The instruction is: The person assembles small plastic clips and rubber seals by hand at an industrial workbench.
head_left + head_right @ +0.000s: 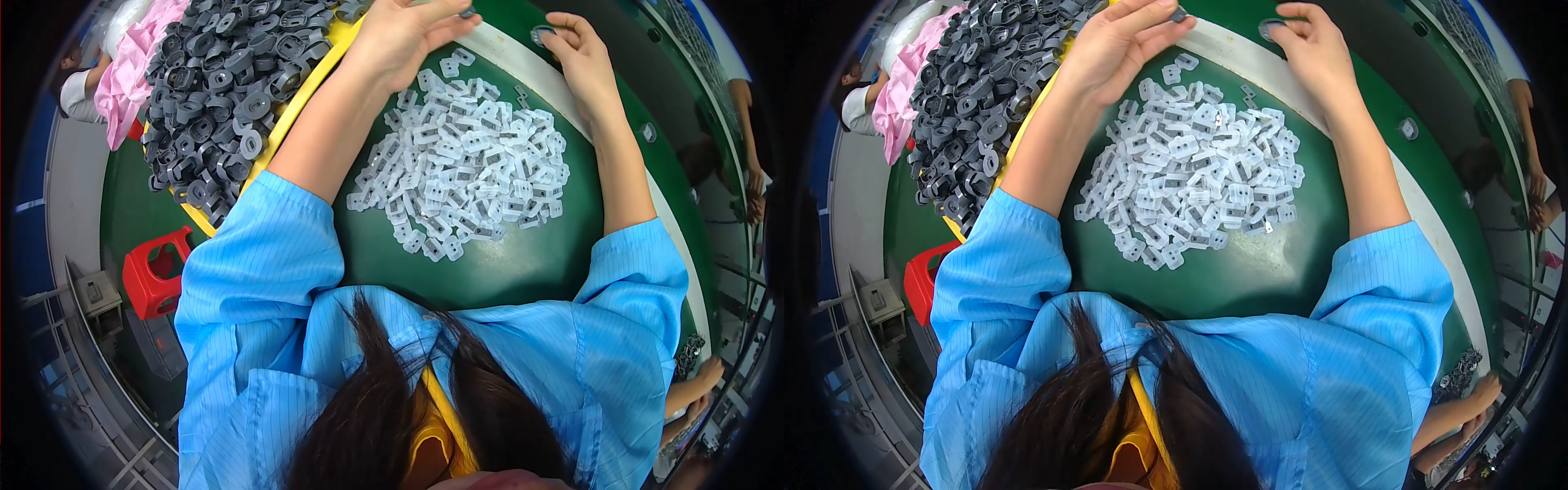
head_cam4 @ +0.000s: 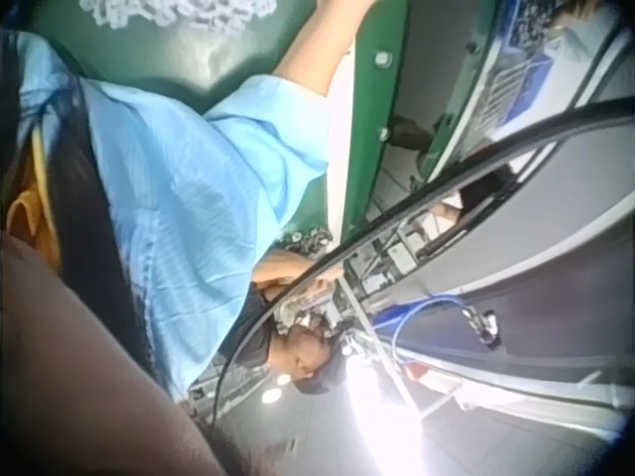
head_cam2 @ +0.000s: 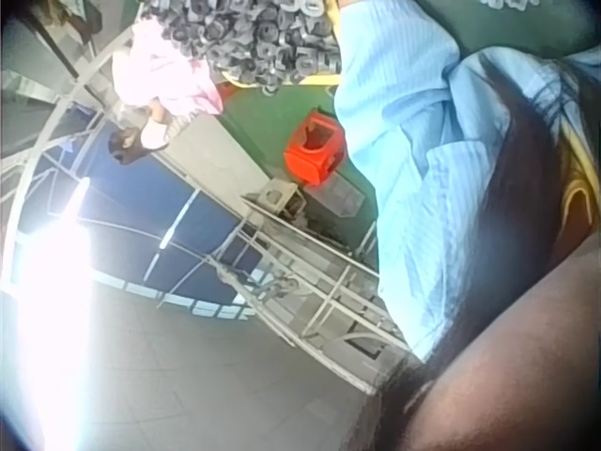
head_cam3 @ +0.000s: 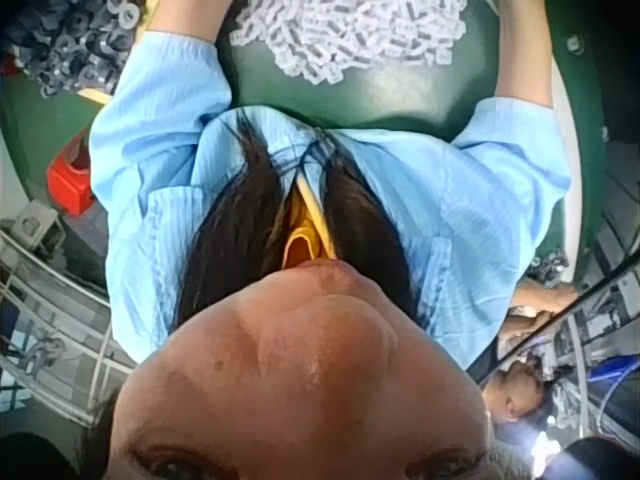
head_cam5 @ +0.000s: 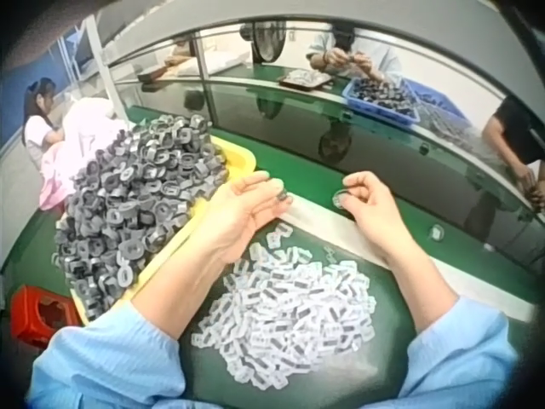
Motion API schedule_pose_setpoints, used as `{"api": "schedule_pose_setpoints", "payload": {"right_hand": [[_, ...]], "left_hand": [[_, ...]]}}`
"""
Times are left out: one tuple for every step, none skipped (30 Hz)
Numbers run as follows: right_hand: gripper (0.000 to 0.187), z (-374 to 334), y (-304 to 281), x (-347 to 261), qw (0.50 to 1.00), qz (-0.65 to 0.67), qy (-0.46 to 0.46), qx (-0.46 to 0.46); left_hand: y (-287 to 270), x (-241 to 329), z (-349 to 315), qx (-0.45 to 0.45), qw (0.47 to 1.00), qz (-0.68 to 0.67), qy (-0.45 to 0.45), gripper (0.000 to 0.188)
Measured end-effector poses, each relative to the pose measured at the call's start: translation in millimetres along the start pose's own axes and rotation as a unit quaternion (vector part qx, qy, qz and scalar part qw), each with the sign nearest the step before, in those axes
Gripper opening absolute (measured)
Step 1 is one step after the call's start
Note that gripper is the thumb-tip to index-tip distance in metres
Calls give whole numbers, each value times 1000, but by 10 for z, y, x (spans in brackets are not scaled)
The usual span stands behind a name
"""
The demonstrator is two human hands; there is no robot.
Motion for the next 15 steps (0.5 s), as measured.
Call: {"api": "schedule_pose_setpoints", "payload": {"right_hand": [[25,5,-56,21,994,-108,24,22],[24,-19,-84,-80,983,-177,-30,42],[24,-19,-66,-132,983,-178,-34,41],[22,-85,-22,-399,956,-256,-127,67],[21,-195,72,-664,914,-331,-217,92],[21,-149,218,-696,953,-240,-182,26],[20,-171,416,-762,971,-166,-170,-40],[20,-200,630,-875,962,-181,-176,-105],[20,-239,827,-939,949,-195,-181,-169],[20,-268,944,-980,932,-241,-213,-170],[19,-296,1041,-1000,911,-286,-243,-170],[17,-266,1098,-945,909,-303,-217,-185],[17,-276,1101,-972,909,-302,-217,-188],[16,-250,1036,-932,925,-290,-166,-181],[16,-238,960,-866,938,-278,-114,-174]], "left_hand": [[-123,48,5,37,999,5,12,26],[-84,36,59,-28,999,-15,14,15],[-90,26,66,-28,999,-16,17,15],[-129,0,78,-5,1000,-16,18,13],[-179,-23,79,19,1000,-17,18,13],[29,173,23,-141,981,-7,132,18],[42,183,39,-142,981,-9,133,18],[-114,100,87,-55,994,-14,91,20],[-253,16,86,32,998,-18,46,22],[-223,21,81,30,998,-19,45,22],[-232,10,61,47,998,-1,34,24],[-271,9,32,70,997,16,26,26],[-274,16,28,72,997,15,26,26],[-227,13,39,52,998,10,23,26],[-169,-2,45,30,999,5,21,27]]}}
Point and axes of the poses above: each hand's wrist, its own z-axis towards the middle knuckle, its own y-axis out of the palm, x = y × z, the point moved 10 cm from there along z, towards the middle knuckle, and after that the axes turned 8 degrees about -x, right-handed, at the moved point
